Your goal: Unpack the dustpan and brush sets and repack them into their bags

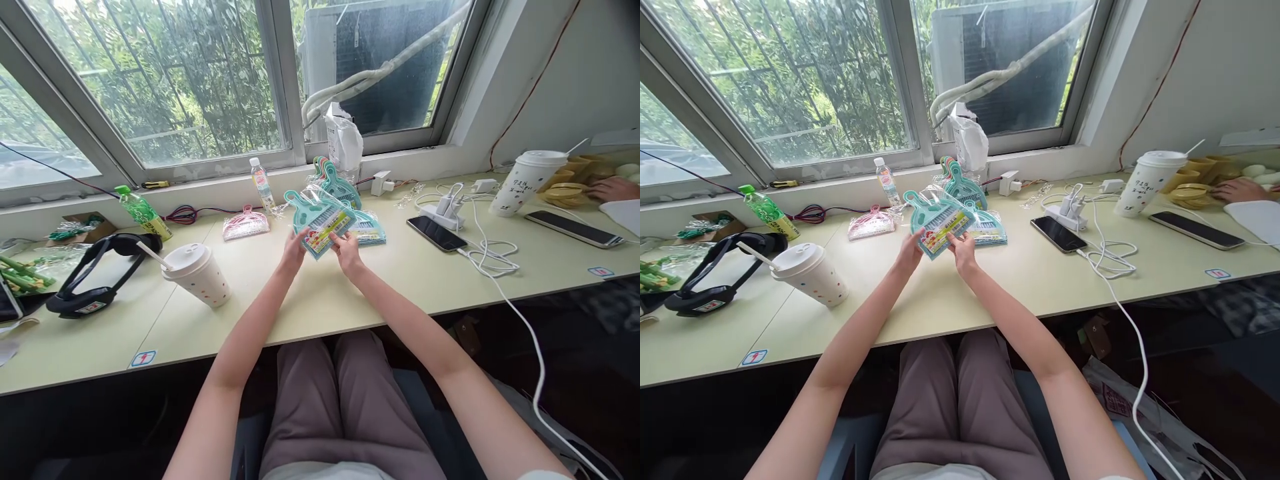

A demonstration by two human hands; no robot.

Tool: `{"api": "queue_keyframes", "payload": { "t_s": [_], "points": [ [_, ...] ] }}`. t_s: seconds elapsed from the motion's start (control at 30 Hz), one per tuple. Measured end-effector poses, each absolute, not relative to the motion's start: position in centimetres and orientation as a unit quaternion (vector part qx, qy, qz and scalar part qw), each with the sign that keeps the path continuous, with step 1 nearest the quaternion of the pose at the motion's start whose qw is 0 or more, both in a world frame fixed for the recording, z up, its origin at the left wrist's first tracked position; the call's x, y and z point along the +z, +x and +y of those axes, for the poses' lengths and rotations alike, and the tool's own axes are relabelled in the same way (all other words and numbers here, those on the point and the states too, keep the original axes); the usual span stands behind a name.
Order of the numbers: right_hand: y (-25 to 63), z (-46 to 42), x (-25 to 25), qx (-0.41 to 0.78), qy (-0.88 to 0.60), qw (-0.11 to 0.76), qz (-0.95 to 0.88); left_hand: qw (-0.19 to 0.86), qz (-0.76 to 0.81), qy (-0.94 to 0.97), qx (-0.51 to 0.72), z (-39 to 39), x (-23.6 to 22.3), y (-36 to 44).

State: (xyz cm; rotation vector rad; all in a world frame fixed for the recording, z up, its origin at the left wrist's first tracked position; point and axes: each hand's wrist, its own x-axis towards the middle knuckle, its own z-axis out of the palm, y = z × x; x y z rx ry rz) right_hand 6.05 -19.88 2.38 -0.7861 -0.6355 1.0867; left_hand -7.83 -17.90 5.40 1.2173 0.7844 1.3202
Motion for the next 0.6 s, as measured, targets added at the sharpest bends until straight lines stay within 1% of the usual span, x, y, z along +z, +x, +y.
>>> {"api": "queue_keyframes", "payload": {
  "t_s": [0.07,0.2,0.27,0.43,0.6],
  "points": [
    [6.3,-19.8,2.4,0.488,-0.355,0.738,-0.301,0.629,0.296,0.504,0.513,-18.3,4.8,-7.2],
    [7.1,-19.7,2.8,0.479,-0.328,0.760,-0.293,0.676,0.253,0.526,0.449,-20.1,4.1,-5.9],
    [7.4,-19.7,3.0,0.478,-0.328,0.764,-0.284,0.678,0.242,0.533,0.445,-20.4,4.0,-5.5],
    [7.3,-19.8,3.0,0.478,-0.362,0.751,-0.277,0.645,0.239,0.506,0.520,-19.0,4.3,-6.1],
    [6.8,-19.9,3.3,0.482,-0.383,0.731,-0.295,0.633,0.292,0.488,0.525,-17.7,4.4,-7.3]
  ]
}}
